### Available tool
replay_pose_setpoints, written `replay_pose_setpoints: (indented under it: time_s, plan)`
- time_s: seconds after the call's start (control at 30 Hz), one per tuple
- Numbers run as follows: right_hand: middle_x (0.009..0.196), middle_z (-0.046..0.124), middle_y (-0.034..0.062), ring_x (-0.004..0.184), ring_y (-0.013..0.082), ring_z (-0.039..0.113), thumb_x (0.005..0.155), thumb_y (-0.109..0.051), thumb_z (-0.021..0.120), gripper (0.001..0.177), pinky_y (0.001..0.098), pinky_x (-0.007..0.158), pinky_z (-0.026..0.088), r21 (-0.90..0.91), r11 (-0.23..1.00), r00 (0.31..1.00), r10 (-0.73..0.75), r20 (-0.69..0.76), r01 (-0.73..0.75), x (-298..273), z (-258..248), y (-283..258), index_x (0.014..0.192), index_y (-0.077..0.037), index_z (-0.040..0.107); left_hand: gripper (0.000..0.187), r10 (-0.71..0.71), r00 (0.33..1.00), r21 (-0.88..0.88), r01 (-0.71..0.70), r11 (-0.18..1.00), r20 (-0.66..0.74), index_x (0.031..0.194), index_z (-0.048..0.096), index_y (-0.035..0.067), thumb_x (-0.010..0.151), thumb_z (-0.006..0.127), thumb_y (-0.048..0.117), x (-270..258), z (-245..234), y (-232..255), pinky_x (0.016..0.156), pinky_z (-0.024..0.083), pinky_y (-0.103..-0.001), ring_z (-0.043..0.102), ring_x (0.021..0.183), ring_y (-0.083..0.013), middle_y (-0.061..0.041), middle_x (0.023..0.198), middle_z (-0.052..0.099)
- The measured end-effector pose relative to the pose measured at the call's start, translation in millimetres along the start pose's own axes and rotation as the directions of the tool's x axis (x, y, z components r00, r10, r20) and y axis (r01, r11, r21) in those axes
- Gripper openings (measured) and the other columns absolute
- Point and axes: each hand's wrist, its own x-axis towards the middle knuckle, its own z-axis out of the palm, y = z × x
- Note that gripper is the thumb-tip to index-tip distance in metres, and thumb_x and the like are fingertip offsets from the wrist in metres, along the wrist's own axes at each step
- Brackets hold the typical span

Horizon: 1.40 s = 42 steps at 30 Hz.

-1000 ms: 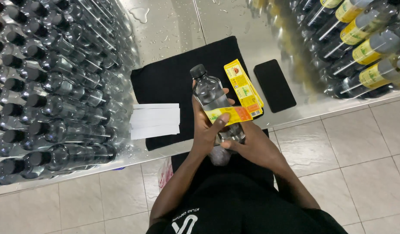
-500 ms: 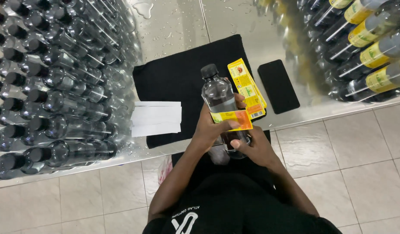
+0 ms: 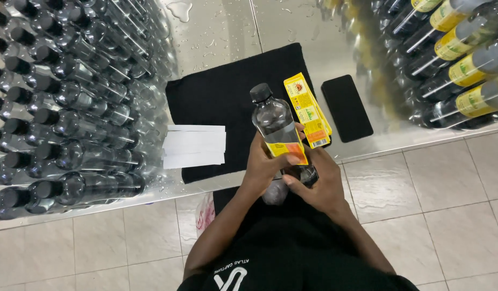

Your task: Manually applying adhesive labels to plastic bottles at a workstation in a production facility.

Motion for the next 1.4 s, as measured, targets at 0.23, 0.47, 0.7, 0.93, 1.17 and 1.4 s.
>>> replay_pose_setpoints:
  time_s: [0.23, 0.47, 0.7, 0.93, 1.17, 1.4]
  plan:
    - [0.096, 0.069, 0.0246, 0.092, 0.0443, 0.070, 0.085, -0.041, 0.093, 0.073, 0.0499, 0.079, 0.059, -0.164, 0.982, 0.992, -0.104, -0.071, 0.091, -4, 4, -10, 0.135, 0.007, 0.070, 0.092, 0.050, 0.998, -0.031, -0.051, 0.998, -0.047, 0.155, 0.053, 0.002, 0.090, 0.089, 0.057, 5, 9, 4, 0.105, 0.061, -0.046, 0.073, 0.117, -0.0243, -0.016, 0.125, 0.075]
    - [0.093, 0.077, 0.0195, 0.090, 0.0377, 0.073, 0.082, -0.046, 0.093, 0.075, 0.0443, 0.074, 0.062, -0.239, 0.968, 0.987, -0.103, -0.122, 0.071, -14, 9, 6, 0.133, 0.006, 0.074, 0.082, 0.034, 0.998, -0.029, -0.035, 0.999, -0.058, 0.142, 0.060, 0.002, 0.077, 0.100, 0.033, -1, 20, 12, 0.106, 0.060, -0.047, 0.073, 0.117, -0.0269, -0.017, 0.127, 0.073]
    - [0.096, 0.080, 0.0175, 0.091, 0.0355, 0.074, 0.077, -0.045, 0.095, 0.079, 0.0430, 0.074, 0.063, -0.309, 0.947, 0.976, -0.143, -0.162, 0.088, -23, 17, 9, 0.135, 0.005, 0.074, 0.091, 0.003, 0.997, -0.061, -0.008, 0.998, -0.077, 0.148, 0.056, -0.003, 0.081, 0.098, 0.043, -1, 17, 16, 0.099, 0.063, -0.043, 0.076, 0.109, -0.0240, -0.016, 0.118, 0.074]
    - [0.094, 0.077, 0.0238, 0.088, 0.0400, 0.072, 0.084, -0.040, 0.092, 0.071, 0.0479, 0.073, 0.063, -0.379, 0.917, 0.957, -0.213, -0.198, 0.126, -21, 18, 5, 0.132, 0.009, 0.074, 0.081, -0.017, 0.993, -0.001, 0.017, 1.000, -0.117, 0.147, 0.058, -0.002, 0.082, 0.098, 0.024, -1, 22, 15, 0.107, 0.059, -0.050, 0.075, 0.114, -0.0294, -0.020, 0.123, 0.073]
    - [0.085, 0.071, 0.0085, 0.087, 0.0293, 0.070, 0.084, -0.057, 0.086, 0.074, 0.0368, 0.079, 0.061, -0.557, 0.820, 0.914, -0.317, -0.254, 0.129, -22, 19, 12, 0.133, -0.001, 0.079, 0.082, -0.027, 0.999, -0.026, 0.026, 0.999, -0.036, 0.147, 0.060, 0.000, 0.080, 0.099, 0.028, 3, 16, 21, 0.109, 0.058, -0.051, 0.073, 0.120, -0.0283, -0.018, 0.125, 0.075]
    - [0.081, 0.067, 0.0086, 0.084, 0.0307, 0.069, 0.084, -0.054, 0.086, 0.070, 0.0391, 0.079, 0.060, -0.598, 0.791, 0.892, -0.354, -0.280, 0.126, -26, 20, 5, 0.131, -0.003, 0.081, 0.096, 0.036, 0.996, -0.030, -0.039, 0.999, -0.079, 0.158, 0.048, 0.002, 0.083, 0.098, 0.035, -5, 24, 12, 0.112, 0.057, -0.052, 0.070, 0.126, -0.0276, -0.016, 0.126, 0.072]
